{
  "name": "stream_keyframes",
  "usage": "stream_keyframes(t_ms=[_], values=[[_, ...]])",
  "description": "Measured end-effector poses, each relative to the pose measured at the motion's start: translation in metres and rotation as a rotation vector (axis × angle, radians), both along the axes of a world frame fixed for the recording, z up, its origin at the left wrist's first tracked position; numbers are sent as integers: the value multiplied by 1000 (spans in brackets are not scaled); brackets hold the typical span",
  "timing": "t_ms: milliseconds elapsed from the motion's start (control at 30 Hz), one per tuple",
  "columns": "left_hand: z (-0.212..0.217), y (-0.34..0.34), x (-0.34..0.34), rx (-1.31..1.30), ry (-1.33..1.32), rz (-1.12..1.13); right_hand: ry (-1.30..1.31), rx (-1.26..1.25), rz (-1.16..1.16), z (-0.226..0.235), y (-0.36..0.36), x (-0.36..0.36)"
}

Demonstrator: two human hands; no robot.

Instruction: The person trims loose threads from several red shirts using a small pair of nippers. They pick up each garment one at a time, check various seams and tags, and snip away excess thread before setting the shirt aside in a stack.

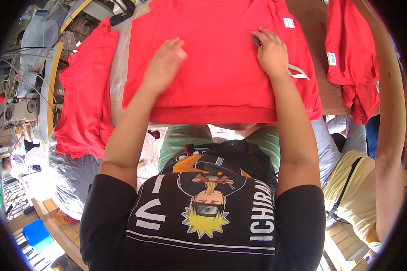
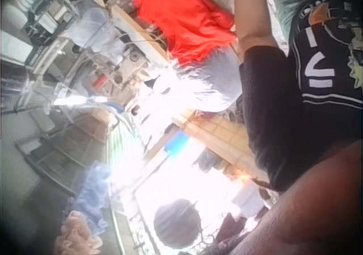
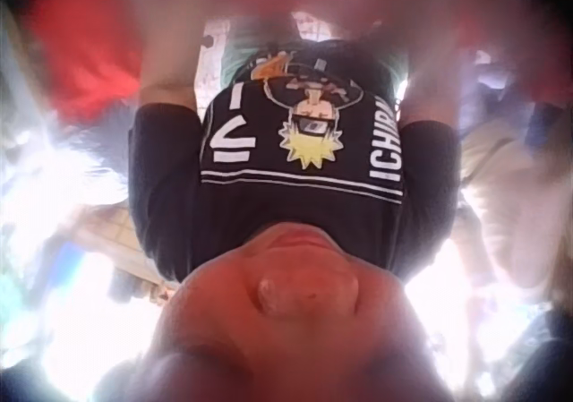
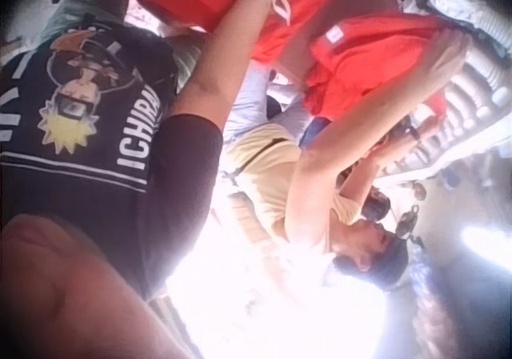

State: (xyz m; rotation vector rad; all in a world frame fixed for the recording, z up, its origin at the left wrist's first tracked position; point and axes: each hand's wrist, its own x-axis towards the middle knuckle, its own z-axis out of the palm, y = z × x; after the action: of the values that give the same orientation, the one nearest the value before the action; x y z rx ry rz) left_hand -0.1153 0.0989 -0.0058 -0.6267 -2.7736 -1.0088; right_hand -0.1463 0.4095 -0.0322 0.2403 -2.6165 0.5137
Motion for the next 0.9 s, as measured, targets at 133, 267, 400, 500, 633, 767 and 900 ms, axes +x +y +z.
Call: stream_keyframes(t_ms=[133,267,400,500,633,767,900], values=[[-8,14,100,-202,77,-672,35,15,12,-9,6,-3],[22,1,119,128,-22,-631,47,18,23,-10,9,-6],[21,-14,103,-68,146,-407,107,19,67,-4,8,-4],[19,-17,122,-43,-290,-769,20,-191,111,9,4,14],[38,-22,113,139,-143,-310,-363,-748,56,59,1,77],[20,-24,95,-150,56,-208,-432,-345,183,71,8,122],[8,-39,82,-334,89,-170,-470,-33,140,70,13,147]])
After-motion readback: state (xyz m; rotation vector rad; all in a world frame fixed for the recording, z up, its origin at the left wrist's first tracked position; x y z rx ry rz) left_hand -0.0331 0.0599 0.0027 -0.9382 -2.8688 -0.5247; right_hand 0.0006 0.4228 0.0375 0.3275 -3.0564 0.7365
